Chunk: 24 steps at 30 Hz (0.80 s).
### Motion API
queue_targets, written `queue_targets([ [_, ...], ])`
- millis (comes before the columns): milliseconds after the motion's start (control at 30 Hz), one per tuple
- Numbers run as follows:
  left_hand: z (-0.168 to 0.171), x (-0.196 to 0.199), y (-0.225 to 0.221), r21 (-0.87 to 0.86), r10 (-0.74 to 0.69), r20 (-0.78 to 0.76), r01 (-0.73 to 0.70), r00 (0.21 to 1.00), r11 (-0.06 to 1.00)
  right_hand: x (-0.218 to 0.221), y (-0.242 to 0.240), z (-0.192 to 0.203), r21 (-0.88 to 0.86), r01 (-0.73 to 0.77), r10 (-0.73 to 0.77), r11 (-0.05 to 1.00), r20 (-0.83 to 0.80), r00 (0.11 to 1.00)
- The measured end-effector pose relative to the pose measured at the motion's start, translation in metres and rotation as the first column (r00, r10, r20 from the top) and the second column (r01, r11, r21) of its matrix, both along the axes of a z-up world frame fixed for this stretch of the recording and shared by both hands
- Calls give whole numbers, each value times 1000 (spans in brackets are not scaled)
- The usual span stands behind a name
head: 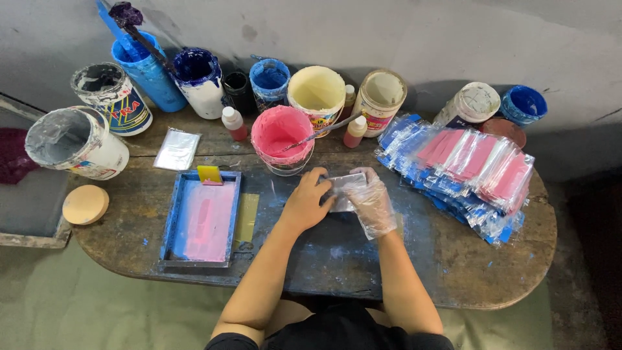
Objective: Preparing and mixing ink for screen printing, including applying ink to a screen and stirring ink in a container.
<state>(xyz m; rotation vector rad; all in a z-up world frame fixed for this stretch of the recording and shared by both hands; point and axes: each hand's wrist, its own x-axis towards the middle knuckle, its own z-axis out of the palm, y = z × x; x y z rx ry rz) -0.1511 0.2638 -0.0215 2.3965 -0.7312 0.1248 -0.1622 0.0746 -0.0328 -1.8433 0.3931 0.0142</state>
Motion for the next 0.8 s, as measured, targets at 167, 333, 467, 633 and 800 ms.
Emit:
queue_targets([
  [167, 0, -2, -8, -304, 176, -41, -180, 984, 936, 6, 3, -31, 183, 70, -112, 981, 232, 966],
  [333, -11, -2, -15, -429, 267, -183, -321, 946, 844, 14, -4, -61, 47, 38, -43, 998, 111, 993],
  [467, -12, -2, -14, -540, 174, -346, -347, 922, 767, 14, 9, -53, 99, 96, -110, 990, 151, 982],
  [633, -36, 4, -12, -645, 52, -435, -351, 899, 678, 16, 15, -46, 235, 105, -154, 966, 199, 968],
  [800, -44, 5, -15, -616, 72, -469, -384, 880, 688, 17, 34, -82, 268, 308, -294, 913, -93, 951],
])
